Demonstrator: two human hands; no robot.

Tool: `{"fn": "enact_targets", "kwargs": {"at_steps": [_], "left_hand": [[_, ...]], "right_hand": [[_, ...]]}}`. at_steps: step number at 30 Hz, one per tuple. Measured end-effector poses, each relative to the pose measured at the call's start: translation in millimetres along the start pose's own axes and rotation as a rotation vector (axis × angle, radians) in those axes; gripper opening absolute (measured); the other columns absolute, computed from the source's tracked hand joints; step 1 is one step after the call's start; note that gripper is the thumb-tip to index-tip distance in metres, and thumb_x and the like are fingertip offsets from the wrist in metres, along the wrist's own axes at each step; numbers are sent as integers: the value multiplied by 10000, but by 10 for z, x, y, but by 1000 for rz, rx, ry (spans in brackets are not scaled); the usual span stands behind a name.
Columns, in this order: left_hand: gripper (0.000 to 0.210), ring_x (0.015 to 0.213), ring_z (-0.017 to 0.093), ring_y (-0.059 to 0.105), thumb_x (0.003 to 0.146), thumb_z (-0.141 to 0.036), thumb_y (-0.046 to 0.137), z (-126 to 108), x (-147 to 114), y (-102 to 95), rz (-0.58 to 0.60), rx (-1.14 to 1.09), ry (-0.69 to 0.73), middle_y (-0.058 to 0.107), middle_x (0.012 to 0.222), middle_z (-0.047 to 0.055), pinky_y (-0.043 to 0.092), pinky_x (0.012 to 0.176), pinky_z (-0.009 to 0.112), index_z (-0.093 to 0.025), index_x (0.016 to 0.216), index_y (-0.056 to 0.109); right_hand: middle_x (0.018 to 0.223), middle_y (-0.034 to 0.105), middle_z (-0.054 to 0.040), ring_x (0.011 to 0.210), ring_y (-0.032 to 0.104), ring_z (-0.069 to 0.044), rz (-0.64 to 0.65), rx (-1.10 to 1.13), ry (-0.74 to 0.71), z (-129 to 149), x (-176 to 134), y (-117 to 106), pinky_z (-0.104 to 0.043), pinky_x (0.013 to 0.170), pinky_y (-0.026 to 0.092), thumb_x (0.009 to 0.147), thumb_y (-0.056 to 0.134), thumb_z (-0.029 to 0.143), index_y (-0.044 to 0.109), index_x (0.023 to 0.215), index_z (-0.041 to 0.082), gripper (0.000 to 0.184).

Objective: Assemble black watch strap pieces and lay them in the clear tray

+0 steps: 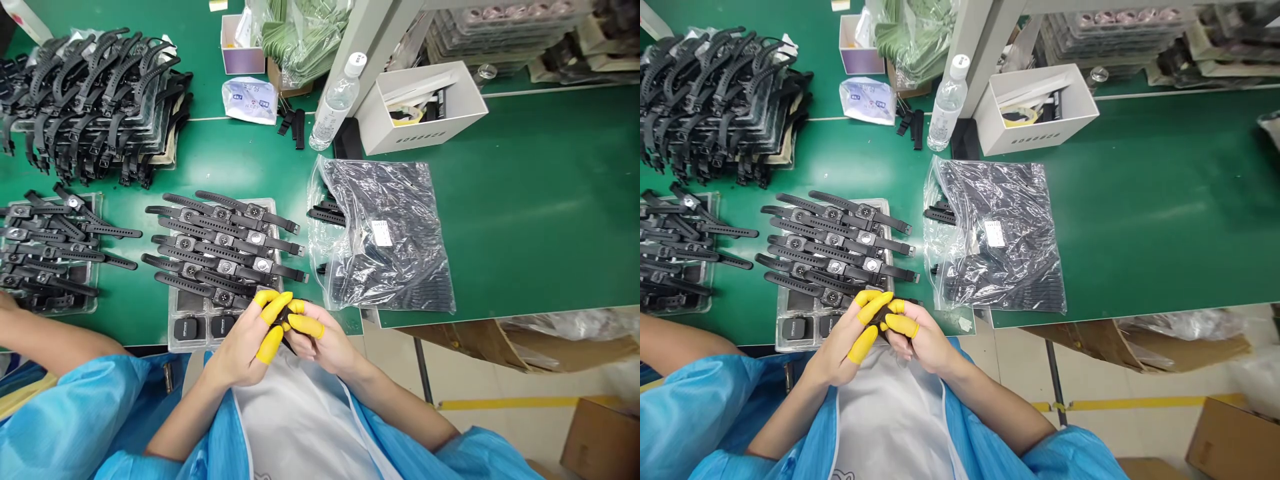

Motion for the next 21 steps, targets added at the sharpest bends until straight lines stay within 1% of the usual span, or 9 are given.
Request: {"fn": "enact_targets", "kwargs": {"at_steps": [4,7,9,13,16,18,21], "left_hand": [[543,1176,261,597,1017,-179,470,-55,13,-57,-52,101,56,610,1262,144,586,997,417,-210,1558,427],[515,1105,242,613,1009,-172,467,-89,13,-56,-44,135,85,630,1215,127,594,944,374,-210,1522,440],[521,1123,248,615,1009,-168,448,-107,1,-54,-34,156,91,628,1236,142,593,954,376,-193,1529,423],[560,1179,287,617,974,-173,469,-91,-46,-38,-8,261,51,624,1244,168,599,977,422,-161,1533,426],[541,1147,310,641,937,-185,528,-47,-77,-28,22,389,3,641,1185,157,620,946,453,-168,1477,503],[510,1128,317,656,932,-187,542,-37,-88,-30,43,441,-8,655,1167,155,627,941,467,-166,1442,536],[495,1140,294,679,974,-184,492,-57,-107,-53,54,371,6,676,1206,154,629,959,441,-175,1469,501]], "right_hand": [[461,426,119,378,236,-65,55,-23,33,-12,-3,18,-218,393,204,877,765,552,581,897,205,393],[463,440,115,393,254,-68,70,-117,18,13,-9,4,-221,411,205,867,781,571,606,920,195,418],[465,431,117,397,245,-67,60,-120,35,11,-14,-4,-221,411,196,868,783,561,602,907,198,407],[464,400,129,389,180,-58,45,0,108,-48,-14,28,-216,389,171,871,769,524,563,865,212,374],[482,411,121,408,196,-58,21,-59,89,-66,4,19,-211,398,184,880,762,518,560,859,209,370],[488,416,119,415,210,-62,27,-110,92,-101,12,8,-214,406,194,890,753,530,562,871,210,373],[480,404,125,405,223,-73,73,-159,83,-136,11,20,-227,416,216,925,708,558,567,918,212,373]]}}
Point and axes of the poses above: each hand's wrist, its own x-axis towards the middle knuckle, its own y-axis out of the palm, z = x × y, the point moved 8 cm from there along x, towards the middle knuckle
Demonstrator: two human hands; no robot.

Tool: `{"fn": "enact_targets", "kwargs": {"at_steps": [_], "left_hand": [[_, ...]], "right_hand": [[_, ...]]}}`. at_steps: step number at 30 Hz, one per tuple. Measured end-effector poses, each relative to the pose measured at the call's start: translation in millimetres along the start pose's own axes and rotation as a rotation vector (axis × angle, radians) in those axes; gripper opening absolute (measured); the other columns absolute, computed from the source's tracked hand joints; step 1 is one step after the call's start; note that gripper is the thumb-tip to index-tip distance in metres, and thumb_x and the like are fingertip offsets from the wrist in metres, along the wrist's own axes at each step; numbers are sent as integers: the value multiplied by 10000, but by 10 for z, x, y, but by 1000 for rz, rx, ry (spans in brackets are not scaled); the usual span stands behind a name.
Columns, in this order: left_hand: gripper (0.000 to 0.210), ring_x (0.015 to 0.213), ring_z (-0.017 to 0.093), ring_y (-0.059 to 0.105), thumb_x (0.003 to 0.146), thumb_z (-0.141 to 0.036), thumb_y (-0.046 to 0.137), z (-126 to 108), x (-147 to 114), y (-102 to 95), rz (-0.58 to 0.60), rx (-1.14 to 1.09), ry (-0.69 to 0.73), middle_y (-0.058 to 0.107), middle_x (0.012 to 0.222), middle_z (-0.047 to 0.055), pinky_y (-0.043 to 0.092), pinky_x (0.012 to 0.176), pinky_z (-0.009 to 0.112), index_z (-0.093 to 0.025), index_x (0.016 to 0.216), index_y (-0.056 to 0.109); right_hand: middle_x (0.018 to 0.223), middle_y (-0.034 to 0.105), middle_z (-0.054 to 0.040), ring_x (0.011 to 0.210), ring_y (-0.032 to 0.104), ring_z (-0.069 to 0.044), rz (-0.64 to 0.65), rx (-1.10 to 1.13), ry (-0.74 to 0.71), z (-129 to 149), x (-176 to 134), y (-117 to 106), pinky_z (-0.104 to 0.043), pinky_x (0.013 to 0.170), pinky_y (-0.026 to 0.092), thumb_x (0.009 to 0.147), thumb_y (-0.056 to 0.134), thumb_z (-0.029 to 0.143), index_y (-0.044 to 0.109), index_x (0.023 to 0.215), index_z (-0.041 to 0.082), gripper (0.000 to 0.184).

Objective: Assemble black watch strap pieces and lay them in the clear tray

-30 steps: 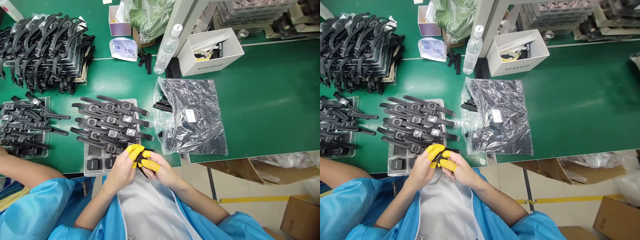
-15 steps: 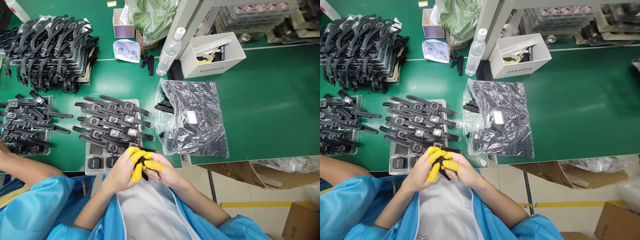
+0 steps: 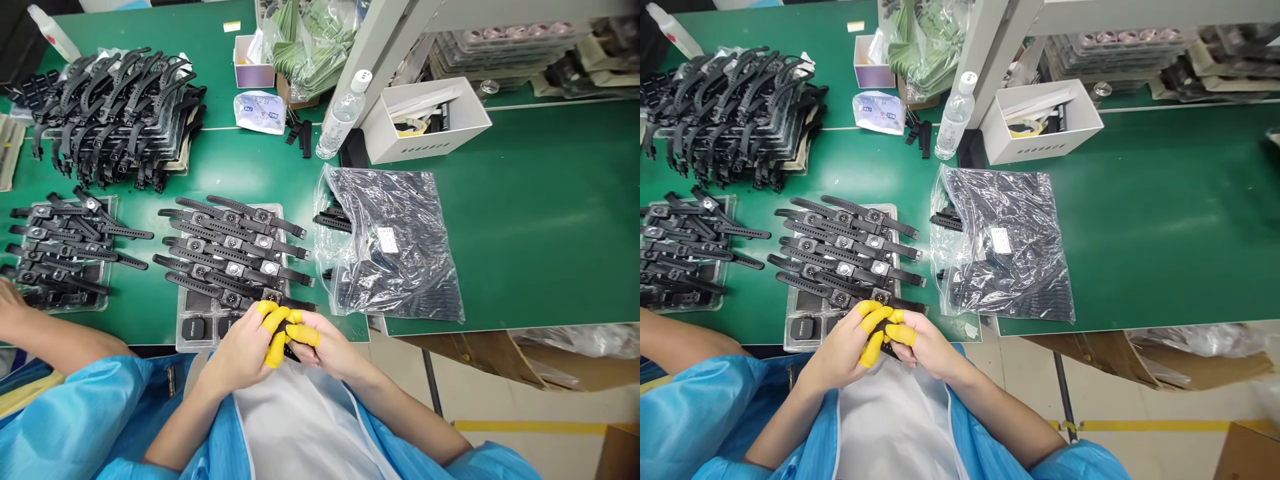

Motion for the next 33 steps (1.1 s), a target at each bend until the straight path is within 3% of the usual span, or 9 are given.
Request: {"fn": "enact_targets", "kwargs": {"at_steps": [3,6,10,14,18,23,27,30,33], "left_hand": [[557,1195,278,697,1011,-220,495,20,-64,-60,-8,-74,-9,684,1300,161,634,964,397,-190,1558,397],[602,1162,252,735,998,-181,502,161,-190,-195,0,-2,-111,714,1320,130,640,930,355,-219,1582,360],[427,1001,234,754,981,-136,484,449,-434,-644,-33,246,-244,777,1184,82,621,862,342,-213,1396,551],[333,948,286,689,945,-80,422,676,-675,-1045,19,490,-240,771,1088,108,557,820,412,-198,1115,683],[304,878,281,647,897,-76,439,988,-836,-1188,109,485,-396,730,958,93,522,813,406,-195,1043,678],[255,877,301,614,845,-49,494,1268,-764,-1183,151,572,-520,663,834,80,490,929,481,-201,921,684],[170,1009,339,579,893,-93,544,1255,-679,-1244,29,718,-530,649,922,126,447,1055,563,-172,929,689],[177,979,340,558,997,-234,551,1023,-669,-1136,-39,735,-549,646,955,154,496,889,503,-150,935,693],[206,919,282,561,1036,-294,571,522,-567,-668,27,565,-373,678,973,112,473,796,420,-181,935,710]], "right_hand": [[543,501,86,439,370,-102,-3,-210,-124,132,-13,20,-249,469,336,978,645,574,571,938,218,365],[819,704,-23,678,607,-166,-71,-700,-334,423,-47,76,-295,640,463,1017,628,498,627,988,214,285],[890,728,-55,728,639,-187,-47,-1316,-502,628,-24,238,-306,649,436,1091,511,383,681,1063,191,257],[910,712,-82,759,666,-200,-115,-1623,-608,666,111,363,-314,624,424,1123,432,358,708,1027,173,346],[959,747,-97,801,687,-220,-80,-1847,-535,528,384,617,-328,594,397,1106,484,303,715,1059,163,275],[994,749,-100,883,695,-240,4,-2021,-364,374,639,853,-328,569,384,1063,545,201,707,1080,183,164],[1016,720,-113,861,679,-234,-54,-1985,-487,441,556,823,-314,555,408,1075,537,283,714,1081,190,200],[1016,717,-108,893,688,-231,-162,-1768,-704,656,319,595,-311,662,506,1084,533,335,710,1131,193,232],[1020,708,-97,883,695,-236,-417,-1578,-730,936,97,9,-339,738,556,1074,544,348,679,1210,210,236]]}}
Point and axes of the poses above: each hand's wrist, its own x-axis towards the middle knuckle, its own y-axis out of the palm, z = x × y, the point moved 8 cm from there along x, towards the middle knuckle
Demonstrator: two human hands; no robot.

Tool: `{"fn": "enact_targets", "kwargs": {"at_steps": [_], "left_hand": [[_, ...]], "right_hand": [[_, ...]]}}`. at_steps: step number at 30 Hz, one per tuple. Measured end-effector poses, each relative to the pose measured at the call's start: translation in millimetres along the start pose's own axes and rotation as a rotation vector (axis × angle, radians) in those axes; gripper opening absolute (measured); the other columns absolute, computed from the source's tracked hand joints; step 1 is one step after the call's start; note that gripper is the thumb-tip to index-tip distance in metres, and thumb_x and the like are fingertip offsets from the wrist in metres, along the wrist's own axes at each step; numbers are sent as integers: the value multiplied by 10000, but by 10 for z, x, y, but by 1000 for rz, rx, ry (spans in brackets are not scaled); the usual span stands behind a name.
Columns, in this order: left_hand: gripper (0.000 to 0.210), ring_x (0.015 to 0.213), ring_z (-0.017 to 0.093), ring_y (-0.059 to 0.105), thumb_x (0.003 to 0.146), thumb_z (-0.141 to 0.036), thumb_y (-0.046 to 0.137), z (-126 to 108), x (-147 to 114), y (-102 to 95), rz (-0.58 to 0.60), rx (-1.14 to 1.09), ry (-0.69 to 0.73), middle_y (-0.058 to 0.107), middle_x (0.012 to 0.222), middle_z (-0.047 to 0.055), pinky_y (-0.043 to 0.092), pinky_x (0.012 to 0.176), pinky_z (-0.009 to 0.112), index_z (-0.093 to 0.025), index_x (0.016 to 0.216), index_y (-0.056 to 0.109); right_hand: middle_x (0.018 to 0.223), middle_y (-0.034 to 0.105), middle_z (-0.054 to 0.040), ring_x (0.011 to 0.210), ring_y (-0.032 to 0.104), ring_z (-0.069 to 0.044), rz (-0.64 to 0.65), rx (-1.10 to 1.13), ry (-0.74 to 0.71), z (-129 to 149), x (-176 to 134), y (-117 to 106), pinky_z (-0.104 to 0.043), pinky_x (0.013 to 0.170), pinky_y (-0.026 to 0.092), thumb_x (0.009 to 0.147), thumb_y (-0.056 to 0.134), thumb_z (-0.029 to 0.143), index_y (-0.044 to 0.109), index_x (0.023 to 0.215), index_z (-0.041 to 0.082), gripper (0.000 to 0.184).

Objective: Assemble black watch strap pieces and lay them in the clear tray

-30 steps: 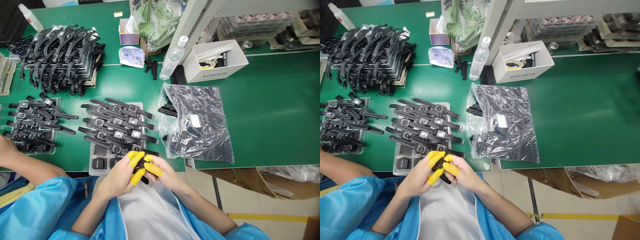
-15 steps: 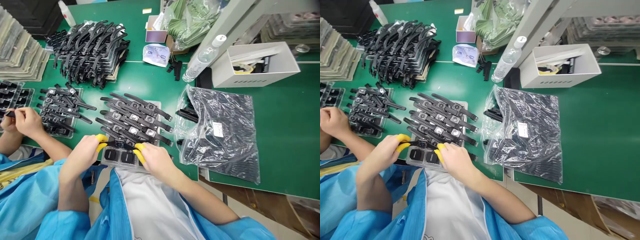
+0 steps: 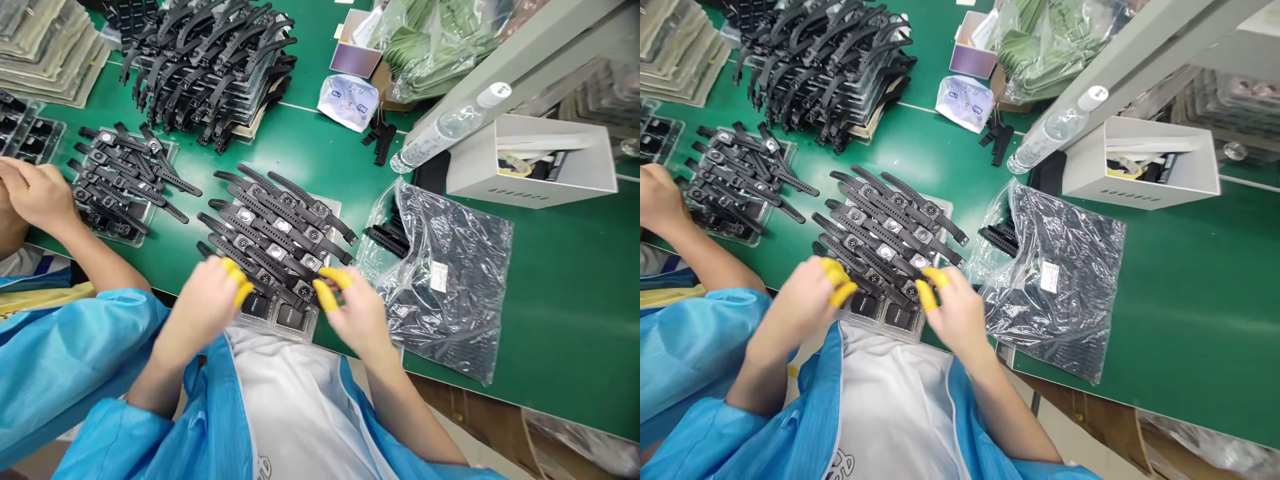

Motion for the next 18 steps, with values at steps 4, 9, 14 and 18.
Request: {"fn": "enact_targets", "kwargs": {"at_steps": [4,9,14,18], "left_hand": [[97,944,266,583,968,-191,658,-878,-155,229,48,-10,226,707,1043,115,453,763,388,-168,918,739],[141,871,289,578,924,-169,681,-1097,-24,375,86,104,168,651,845,106,418,689,397,-161,786,709],[112,824,271,568,922,-92,625,-1151,181,314,139,188,220,627,842,102,408,661,382,-138,870,712],[82,827,281,570,883,-88,640,-1187,198,312,182,203,247,613,838,105,423,656,386,-139,843,692]], "right_hand": [[1120,685,-165,1009,665,-341,59,-238,227,-836,-175,-193,-445,810,556,1045,518,384,637,1284,176,338],[1157,682,-197,1091,621,-395,322,-431,254,-1179,-317,-97,-498,911,510,1016,540,351,668,1217,148,313],[1140,685,-156,1096,616,-361,415,-400,212,-1118,-307,-74,-464,892,487,997,563,284,679,1201,174,259],[1118,698,-132,1059,623,-337,440,-379,261,-1264,-296,-148,-438,861,483,964,598,262,696,1151,196,221]]}}
Point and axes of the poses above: each hand's wrist, its own x-axis towards the middle knuckle, its own y-axis out of the palm, z = x × y, the point moved 8 cm from there along x, towards the middle knuckle
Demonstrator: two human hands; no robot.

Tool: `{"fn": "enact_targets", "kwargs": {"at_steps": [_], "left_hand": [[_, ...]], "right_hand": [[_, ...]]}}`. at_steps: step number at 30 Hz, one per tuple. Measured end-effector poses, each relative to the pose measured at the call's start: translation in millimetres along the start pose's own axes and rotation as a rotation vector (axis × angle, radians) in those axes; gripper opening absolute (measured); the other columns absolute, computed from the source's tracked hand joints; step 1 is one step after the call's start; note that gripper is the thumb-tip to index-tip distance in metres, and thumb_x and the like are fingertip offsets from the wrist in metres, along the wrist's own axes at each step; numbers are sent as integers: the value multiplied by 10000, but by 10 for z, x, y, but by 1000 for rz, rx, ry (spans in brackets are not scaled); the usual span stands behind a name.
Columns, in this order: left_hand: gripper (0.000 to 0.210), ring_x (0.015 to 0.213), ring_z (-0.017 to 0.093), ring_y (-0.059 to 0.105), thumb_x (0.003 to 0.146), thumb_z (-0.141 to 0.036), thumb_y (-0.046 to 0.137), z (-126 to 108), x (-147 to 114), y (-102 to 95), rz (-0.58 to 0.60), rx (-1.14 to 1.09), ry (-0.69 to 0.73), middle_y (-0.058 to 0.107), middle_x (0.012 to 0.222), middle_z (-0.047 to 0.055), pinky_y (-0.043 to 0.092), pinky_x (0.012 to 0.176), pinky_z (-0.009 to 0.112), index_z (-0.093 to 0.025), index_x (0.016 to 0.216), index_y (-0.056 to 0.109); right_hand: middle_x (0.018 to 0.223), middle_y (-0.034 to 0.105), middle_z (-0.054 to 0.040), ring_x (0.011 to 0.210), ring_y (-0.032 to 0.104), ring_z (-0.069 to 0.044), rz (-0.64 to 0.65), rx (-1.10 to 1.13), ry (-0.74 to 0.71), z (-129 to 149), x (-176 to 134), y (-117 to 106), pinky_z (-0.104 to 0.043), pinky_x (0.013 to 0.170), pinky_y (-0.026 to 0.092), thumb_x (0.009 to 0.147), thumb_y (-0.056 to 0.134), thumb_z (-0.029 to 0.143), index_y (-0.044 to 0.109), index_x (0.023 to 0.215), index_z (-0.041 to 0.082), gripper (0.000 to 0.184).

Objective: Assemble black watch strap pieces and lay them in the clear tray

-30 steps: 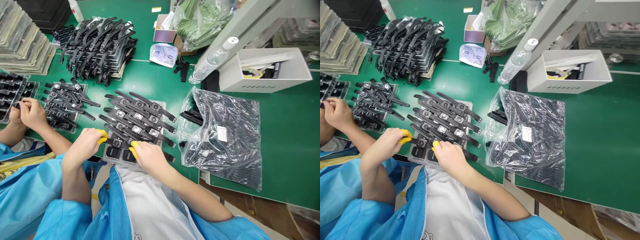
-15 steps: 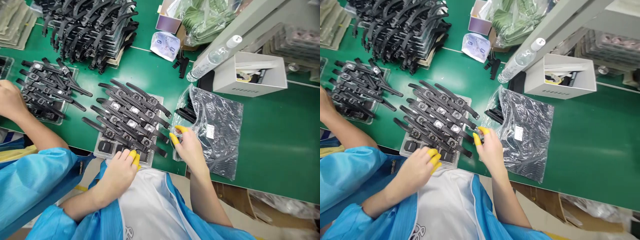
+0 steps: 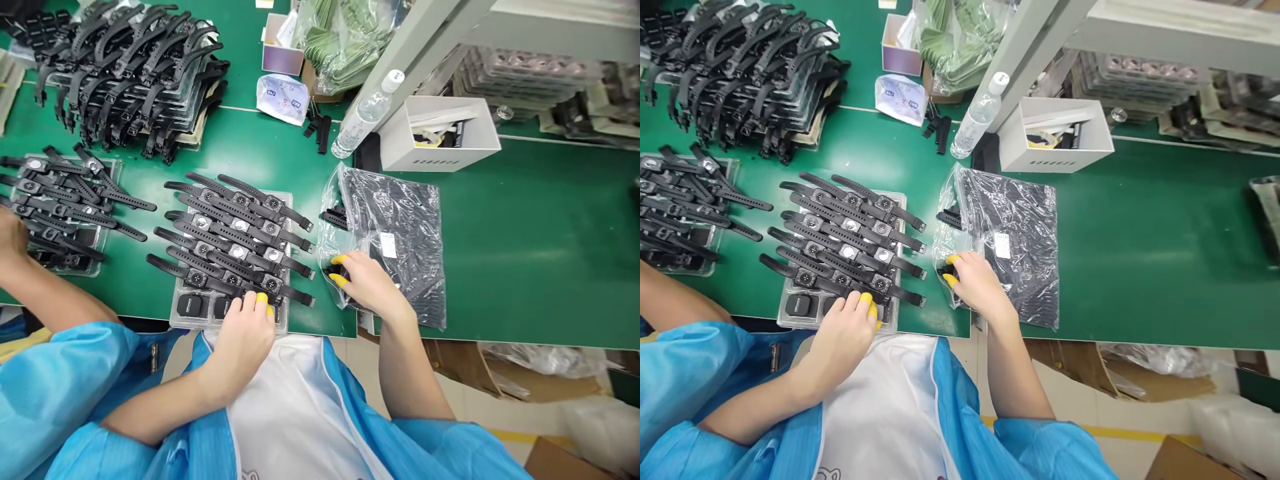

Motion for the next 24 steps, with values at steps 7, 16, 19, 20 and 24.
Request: {"fn": "enact_targets", "kwargs": {"at_steps": [7,16,19,20,24], "left_hand": [[118,844,278,598,933,-77,599,110,-63,124,-82,-55,25,649,889,108,487,676,386,-153,880,673],[96,922,242,685,1034,-235,583,476,5,-215,-337,-589,100,748,1023,78,589,810,376,-180,1091,638],[186,960,205,737,1052,-273,568,562,114,-131,-305,-908,3,760,1101,70,600,797,321,-213,1226,599],[202,982,198,748,1058,-278,556,570,147,-76,-289,-1018,-29,759,1123,76,607,813,313,-218,1249,584],[206,1075,211,745,1069,-301,515,566,265,118,-273,-1279,-139,724,1201,131,626,890,342,-195,1242,548]], "right_hand": [[1027,697,-149,1008,622,-335,-194,120,-12,-61,141,-52,-469,892,494,1037,476,328,702,1063,171,276],[1113,763,-120,1052,697,-311,-188,484,29,-214,190,-106,-465,935,541,978,628,389,677,1071,214,205],[1134,766,-153,1087,697,-329,-239,456,43,-307,223,-176,-509,979,529,986,573,345,685,1082,199,207],[1135,765,-161,1096,699,-332,-299,478,48,-323,214,-227,-522,992,523,999,544,348,677,1083,197,218],[1004,752,-100,1010,729,-290,-600,827,57,-179,-2,-454,-502,965,542,1055,470,482,582,1152,247,278]]}}
Point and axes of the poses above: each hand's wrist, its own x-axis towards the middle knuckle, its own y-axis out of the palm, z = x × y, the point moved 8 cm from there along x, towards the middle knuckle
